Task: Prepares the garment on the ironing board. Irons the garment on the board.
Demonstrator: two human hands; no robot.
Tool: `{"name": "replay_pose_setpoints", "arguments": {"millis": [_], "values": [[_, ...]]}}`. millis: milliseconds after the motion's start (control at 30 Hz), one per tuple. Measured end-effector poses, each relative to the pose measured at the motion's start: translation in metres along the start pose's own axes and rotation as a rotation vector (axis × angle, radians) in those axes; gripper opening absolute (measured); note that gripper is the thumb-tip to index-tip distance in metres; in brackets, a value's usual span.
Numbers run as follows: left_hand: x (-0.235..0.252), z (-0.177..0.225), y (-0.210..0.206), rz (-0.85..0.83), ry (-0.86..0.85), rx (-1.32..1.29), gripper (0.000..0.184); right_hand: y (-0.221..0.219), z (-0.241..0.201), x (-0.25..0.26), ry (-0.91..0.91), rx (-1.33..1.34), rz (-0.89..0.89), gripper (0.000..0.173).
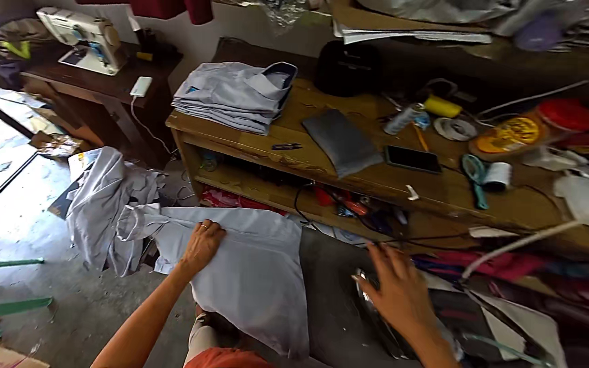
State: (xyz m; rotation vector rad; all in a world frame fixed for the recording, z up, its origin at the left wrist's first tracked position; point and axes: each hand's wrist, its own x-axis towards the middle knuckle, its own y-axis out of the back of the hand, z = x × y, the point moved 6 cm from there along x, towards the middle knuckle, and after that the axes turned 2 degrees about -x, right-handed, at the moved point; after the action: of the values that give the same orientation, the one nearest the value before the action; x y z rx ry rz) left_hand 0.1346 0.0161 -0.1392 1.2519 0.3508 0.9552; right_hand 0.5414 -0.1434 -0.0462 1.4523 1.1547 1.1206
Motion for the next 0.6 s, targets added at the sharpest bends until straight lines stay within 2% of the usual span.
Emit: {"name": "replay_pose_setpoints", "arguments": {"millis": [67,133,167,267,367,467,533,600], "values": [[0.004,-0.002,-0.007,0.016,0.001,-0.028,0.024,0.019,0.043,-0.009,-0.162,-0.051,-0.197,0.089],[0.007,0.002,-0.012,0.033,0.006,-0.073,0.023,0.011,0.075,-0.022,-0.253,0.026,-0.417,0.082],[0.009,0.005,-0.014,0.036,0.011,-0.087,0.024,0.003,0.085,-0.027,-0.268,0.112,-0.46,0.078],[0.009,0.01,-0.018,0.031,0.016,-0.094,0.024,-0.013,0.092,-0.035,-0.257,0.26,-0.389,0.065],[0.011,0.012,-0.018,0.044,0.014,-0.09,0.024,-0.009,0.061,-0.024,-0.201,0.276,-0.342,0.063],[0.009,0.014,-0.017,0.061,0.013,-0.081,0.024,-0.005,0.002,0.005,-0.082,0.291,-0.288,0.062],[0.008,0.013,-0.017,0.03,0.021,-0.093,0.024,-0.013,-0.036,0.033,-0.015,0.326,-0.36,0.06],[0.004,0.007,-0.014,-0.029,0.057,-0.152,0.032,-0.03,-0.077,0.059,0.067,0.347,-0.45,0.057]]}}
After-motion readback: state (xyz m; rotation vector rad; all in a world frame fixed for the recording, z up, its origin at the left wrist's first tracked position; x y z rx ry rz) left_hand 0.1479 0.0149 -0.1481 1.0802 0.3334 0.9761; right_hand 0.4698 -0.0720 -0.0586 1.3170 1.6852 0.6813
